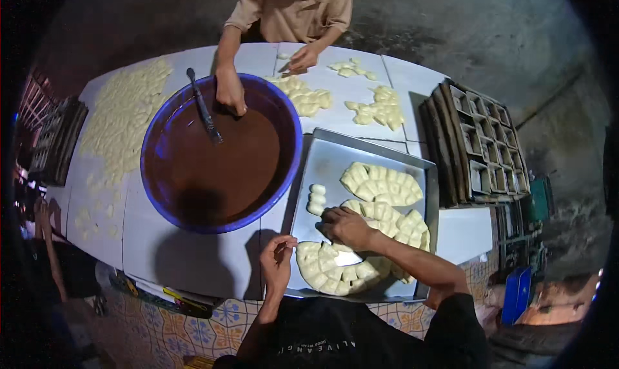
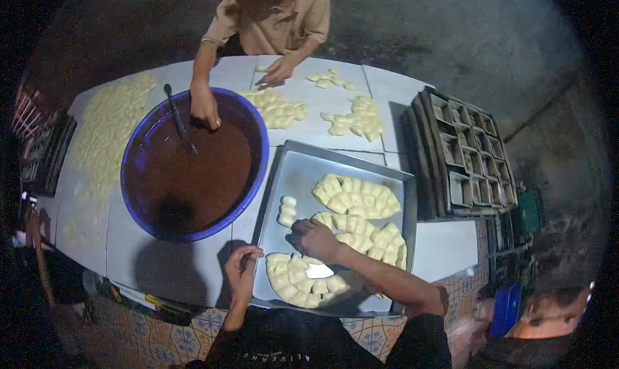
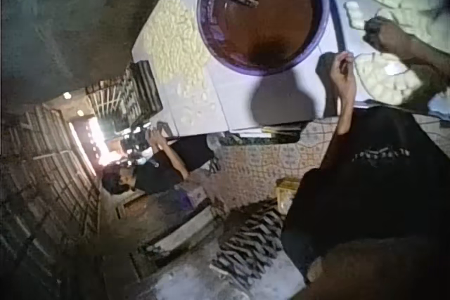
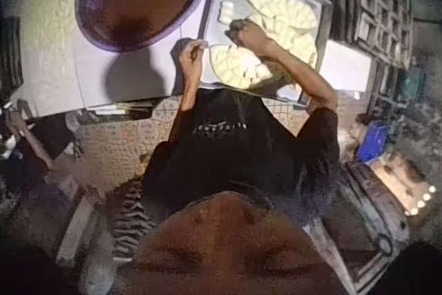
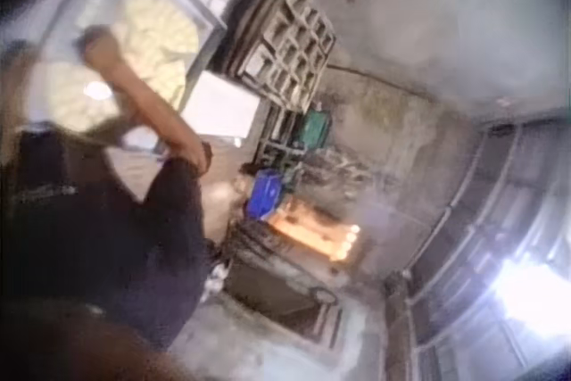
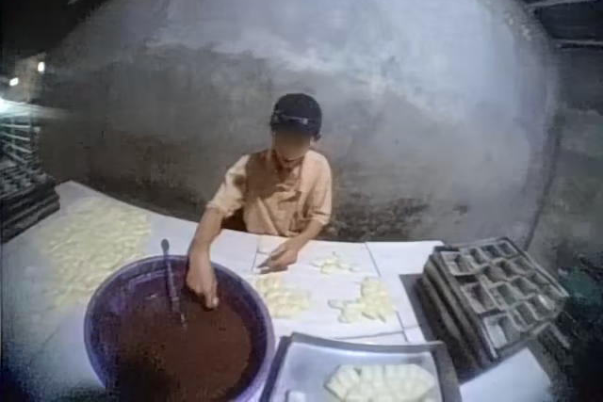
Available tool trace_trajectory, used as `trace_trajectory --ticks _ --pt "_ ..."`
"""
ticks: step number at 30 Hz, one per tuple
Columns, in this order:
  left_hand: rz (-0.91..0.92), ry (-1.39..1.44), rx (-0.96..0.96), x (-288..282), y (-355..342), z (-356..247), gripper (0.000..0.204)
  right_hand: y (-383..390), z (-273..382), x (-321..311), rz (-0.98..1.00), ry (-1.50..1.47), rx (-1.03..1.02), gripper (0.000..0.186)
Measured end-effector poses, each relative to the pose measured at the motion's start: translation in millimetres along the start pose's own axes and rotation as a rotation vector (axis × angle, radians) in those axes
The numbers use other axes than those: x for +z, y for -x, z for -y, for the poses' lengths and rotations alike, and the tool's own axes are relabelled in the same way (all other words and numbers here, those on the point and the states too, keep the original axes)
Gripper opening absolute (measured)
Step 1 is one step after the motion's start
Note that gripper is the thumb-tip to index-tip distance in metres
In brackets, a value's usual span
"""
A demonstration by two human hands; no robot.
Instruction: The person shapes dough into pieces, wraps the dough around a filling, and places the prepared dough onto metal trays.
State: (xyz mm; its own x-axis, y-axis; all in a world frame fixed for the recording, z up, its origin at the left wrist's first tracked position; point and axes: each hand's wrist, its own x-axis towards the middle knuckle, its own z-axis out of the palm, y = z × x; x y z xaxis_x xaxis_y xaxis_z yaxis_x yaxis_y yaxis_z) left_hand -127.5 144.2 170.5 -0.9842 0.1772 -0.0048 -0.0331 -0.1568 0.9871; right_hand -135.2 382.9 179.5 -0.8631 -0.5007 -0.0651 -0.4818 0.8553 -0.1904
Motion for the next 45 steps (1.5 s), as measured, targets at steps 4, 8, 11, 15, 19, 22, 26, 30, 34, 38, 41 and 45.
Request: trace_trajectory --ticks 4,8,11,15,19,22,26,30,34,38,41,45 --pt "0.057 -0.057 0.037 0 6 -13 0.015 10 17 -23 0.052 -0.374 0.164 0.029" --pt "0.278 0.137 0.173 13 4 -25 0.067 22 51 -63 -0.536 -0.653 0.038 0.027" --pt "0.449 0.029 0.314 33 -4 -31 0.112 24 87 -85 -0.671 -0.989 0.136 0.024" --pt "0.734 -0.365 0.06 45 -4 -40 0.049 23 104 -104 -0.874 -1.289 0.036 0.024" --pt "0.796 -0.2 -0.009 35 5 -40 0.012 57 92 -120 -1.203 -1.324 0.198 0.023" --pt "0.694 -0.114 -0.125 19 9 -27 0.008 99 80 -120 -1.51 -1.518 0.16 0.023" --pt "0.266 0.458 -0.332 12 12 -10 0.033 141 37 -97 -1.854 -1.146 0.272 0.026" --pt "0.084 0.952 -0.563 18 12 -15 0.047 130 25 -38 -0.759 -0.468 1.153 0.051" --pt "0.164 1.1 -0.489 38 10 -30 0.038 97 80 4 -0.636 -1.113 0.542 0.094" --pt "0.08 1.066 -0.517 51 9 -33 0.033 64 120 10 -0.64 -1.283 0.455 0.054" --pt "0.089 1.127 -0.411 30 -2 -29 0.03 69 116 6 -0.849 -1.031 0.556 0.018" --pt "-0.072 1.168 -0.091 -21 -22 -31 0.027 114 86 4 -1.269 -1.041 0.987 0.023"
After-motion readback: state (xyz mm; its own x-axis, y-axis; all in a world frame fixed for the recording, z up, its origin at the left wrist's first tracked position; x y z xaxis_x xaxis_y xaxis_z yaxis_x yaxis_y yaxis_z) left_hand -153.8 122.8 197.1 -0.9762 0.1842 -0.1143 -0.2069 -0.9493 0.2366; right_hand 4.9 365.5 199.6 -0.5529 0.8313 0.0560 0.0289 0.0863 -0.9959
